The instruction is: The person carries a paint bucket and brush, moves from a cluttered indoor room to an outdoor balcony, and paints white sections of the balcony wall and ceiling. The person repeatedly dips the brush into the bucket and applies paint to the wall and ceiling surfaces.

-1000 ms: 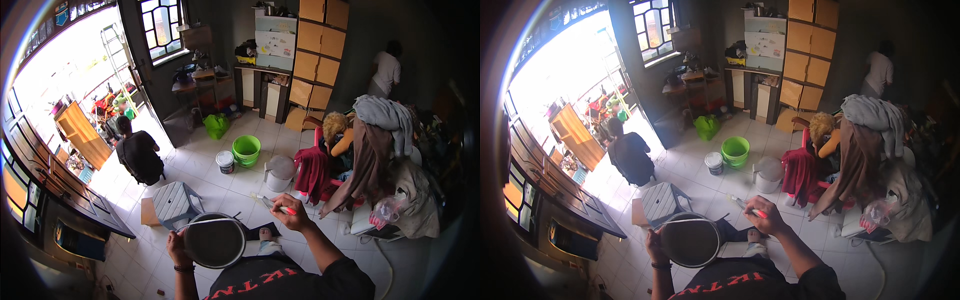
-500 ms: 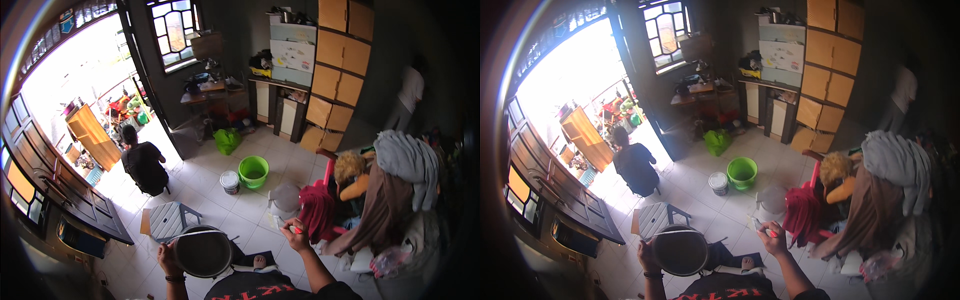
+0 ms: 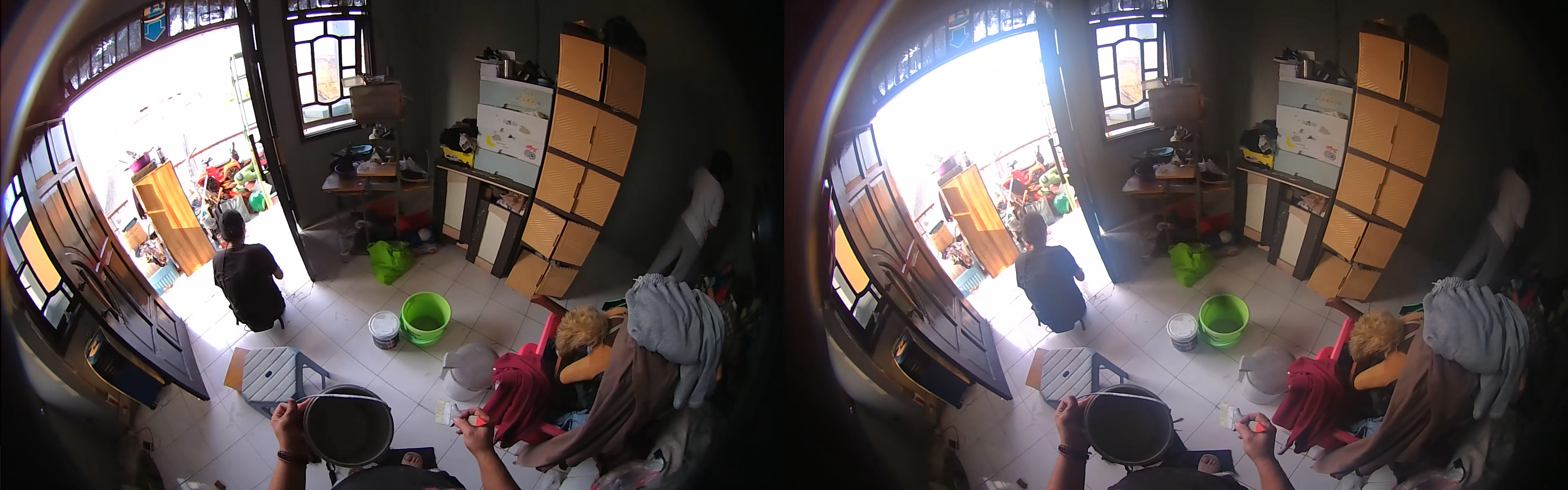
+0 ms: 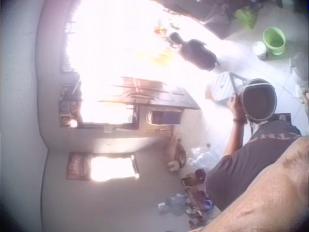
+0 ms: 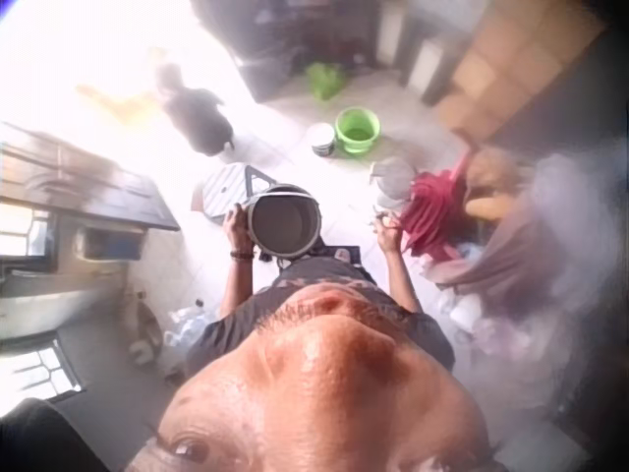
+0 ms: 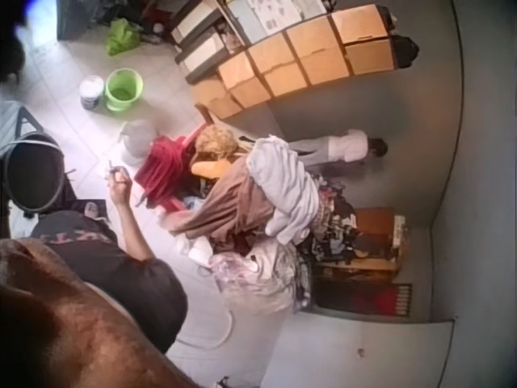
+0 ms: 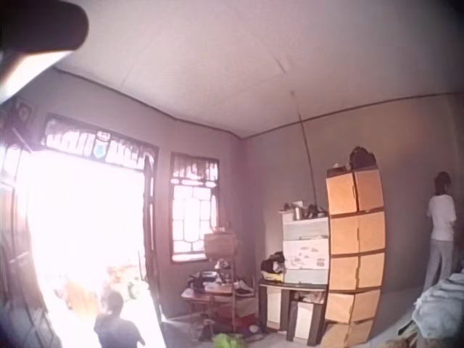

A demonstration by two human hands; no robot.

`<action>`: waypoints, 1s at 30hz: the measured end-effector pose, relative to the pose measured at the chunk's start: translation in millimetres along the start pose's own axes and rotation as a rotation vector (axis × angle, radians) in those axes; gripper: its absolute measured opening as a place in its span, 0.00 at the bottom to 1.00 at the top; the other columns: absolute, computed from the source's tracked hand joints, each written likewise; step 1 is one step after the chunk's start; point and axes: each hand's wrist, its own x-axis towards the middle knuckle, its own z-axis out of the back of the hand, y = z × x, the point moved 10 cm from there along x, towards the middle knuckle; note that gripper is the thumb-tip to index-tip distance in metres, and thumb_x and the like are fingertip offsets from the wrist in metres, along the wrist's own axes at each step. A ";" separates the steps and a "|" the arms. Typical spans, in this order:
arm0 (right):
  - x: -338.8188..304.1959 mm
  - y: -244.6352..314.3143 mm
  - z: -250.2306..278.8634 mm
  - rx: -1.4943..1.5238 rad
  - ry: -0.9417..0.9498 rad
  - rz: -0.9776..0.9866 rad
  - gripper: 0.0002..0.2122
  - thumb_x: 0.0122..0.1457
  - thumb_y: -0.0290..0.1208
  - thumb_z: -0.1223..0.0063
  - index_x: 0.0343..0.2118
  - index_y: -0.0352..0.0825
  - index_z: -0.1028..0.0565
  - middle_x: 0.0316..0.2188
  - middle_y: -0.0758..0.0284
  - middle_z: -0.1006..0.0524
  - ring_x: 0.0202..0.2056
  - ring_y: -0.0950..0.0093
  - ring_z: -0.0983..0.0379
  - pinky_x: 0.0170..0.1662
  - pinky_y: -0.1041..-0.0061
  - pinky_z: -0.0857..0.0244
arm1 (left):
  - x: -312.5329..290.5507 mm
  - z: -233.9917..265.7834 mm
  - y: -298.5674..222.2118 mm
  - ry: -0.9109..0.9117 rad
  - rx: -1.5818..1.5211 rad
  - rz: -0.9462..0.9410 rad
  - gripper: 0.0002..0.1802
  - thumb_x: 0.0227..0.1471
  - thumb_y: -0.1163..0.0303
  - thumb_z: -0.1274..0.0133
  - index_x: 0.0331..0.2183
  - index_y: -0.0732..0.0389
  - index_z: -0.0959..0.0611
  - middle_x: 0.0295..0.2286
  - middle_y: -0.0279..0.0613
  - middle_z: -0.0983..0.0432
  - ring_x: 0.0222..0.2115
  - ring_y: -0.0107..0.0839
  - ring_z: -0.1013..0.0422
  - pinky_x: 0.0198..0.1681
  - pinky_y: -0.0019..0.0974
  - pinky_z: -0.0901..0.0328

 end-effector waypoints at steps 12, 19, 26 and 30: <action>-96.0 -364.9 199.5 -0.857 -0.388 -0.662 0.08 0.42 0.26 0.35 0.26 0.38 0.25 0.20 0.67 0.24 0.17 0.70 0.26 0.23 0.69 0.30 | 16.2 4.1 -4.8 0.026 -0.195 0.041 0.17 0.60 0.60 0.50 0.24 0.62 0.28 0.31 0.58 0.20 0.28 0.38 0.23 0.33 0.37 0.28; -217.8 -332.2 191.4 -0.616 -0.442 -1.121 0.08 0.43 0.23 0.36 0.26 0.37 0.24 0.22 0.66 0.23 0.18 0.71 0.25 0.20 0.70 0.30 | 10.8 60.7 -49.8 -0.095 -0.073 -0.079 0.18 0.60 0.58 0.50 0.27 0.64 0.27 0.31 0.57 0.20 0.28 0.38 0.22 0.34 0.38 0.28; -144.1 -340.4 150.3 -0.471 -0.425 -0.868 0.08 0.43 0.22 0.36 0.27 0.37 0.24 0.22 0.65 0.23 0.18 0.71 0.25 0.19 0.70 0.30 | 34.1 36.7 -32.7 -0.035 -0.112 -0.003 0.18 0.58 0.59 0.48 0.27 0.63 0.27 0.30 0.55 0.19 0.28 0.38 0.22 0.34 0.37 0.28; -90.1 -295.0 95.0 -0.501 -0.261 -0.668 0.09 0.42 0.22 0.34 0.27 0.36 0.23 0.22 0.65 0.22 0.18 0.73 0.25 0.20 0.71 0.29 | 46.8 34.2 -23.3 0.001 -0.106 0.004 0.27 0.63 0.55 0.58 0.33 0.74 0.21 0.31 0.52 0.20 0.29 0.35 0.23 0.35 0.34 0.28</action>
